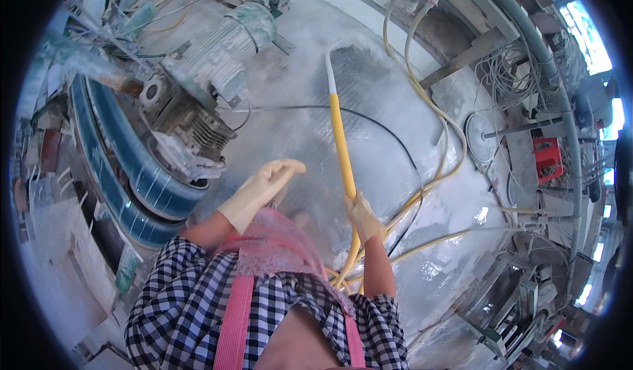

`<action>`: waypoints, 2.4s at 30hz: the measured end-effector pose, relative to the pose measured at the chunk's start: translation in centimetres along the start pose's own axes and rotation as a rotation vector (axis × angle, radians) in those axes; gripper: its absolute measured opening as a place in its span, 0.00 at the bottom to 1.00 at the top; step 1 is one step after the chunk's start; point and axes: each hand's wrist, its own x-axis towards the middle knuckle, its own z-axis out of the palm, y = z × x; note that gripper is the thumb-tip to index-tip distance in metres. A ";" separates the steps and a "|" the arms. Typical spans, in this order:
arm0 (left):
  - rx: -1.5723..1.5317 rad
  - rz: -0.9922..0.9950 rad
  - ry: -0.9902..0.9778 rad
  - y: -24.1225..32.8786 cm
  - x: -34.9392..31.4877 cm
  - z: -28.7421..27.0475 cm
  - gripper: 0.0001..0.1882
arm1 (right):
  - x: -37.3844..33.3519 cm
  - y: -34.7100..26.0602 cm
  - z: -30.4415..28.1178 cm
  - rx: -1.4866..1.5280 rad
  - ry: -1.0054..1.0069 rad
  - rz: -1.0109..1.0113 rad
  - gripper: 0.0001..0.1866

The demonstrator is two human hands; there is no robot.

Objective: The person operates a stone processing machine, feeding rectangular stone slabs through a grinding or polishing belt. They handle each slab with gloved hands, guide it through the machine, then stack the processed pieces on a nearby surface. The person also briefly uses a hose to spray water on the floor.

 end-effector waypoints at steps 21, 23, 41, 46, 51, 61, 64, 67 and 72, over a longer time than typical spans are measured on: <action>0.143 0.207 0.593 -13.8 -7.9 -9.9 0.11 | -0.5 -2.1 -0.1 -0.271 0.098 0.017 0.29; 0.110 0.210 0.576 -13.2 -7.8 -9.4 0.11 | 0.5 -2.6 -1.6 -0.206 0.161 -0.016 0.29; 0.125 0.362 0.396 -4.4 -2.1 -6.5 0.15 | 2.1 -10.2 -9.3 -0.288 0.144 0.092 0.35; 0.068 0.399 0.313 -0.2 4.1 -4.9 0.16 | 4.7 -10.5 -9.6 -0.168 0.165 0.038 0.28; 0.039 0.445 0.202 3.9 9.1 -5.3 0.15 | 8.2 -12.1 -10.9 -0.130 0.114 0.017 0.25; 0.117 0.391 0.249 8.7 12.7 -6.5 0.15 | 14.2 -19.0 -15.2 -0.306 -0.022 -0.025 0.32; 0.085 0.432 0.287 9.7 12.4 -6.7 0.15 | 16.9 -21.0 -16.2 -0.348 -0.013 -0.033 0.31; 0.095 0.444 0.383 11.2 12.2 -6.7 0.15 | 21.0 -22.3 -16.9 -0.284 0.031 -0.071 0.26; 0.017 0.341 0.477 14.4 13.1 -5.8 0.15 | 29.2 -22.6 -19.1 -0.165 0.084 -0.119 0.23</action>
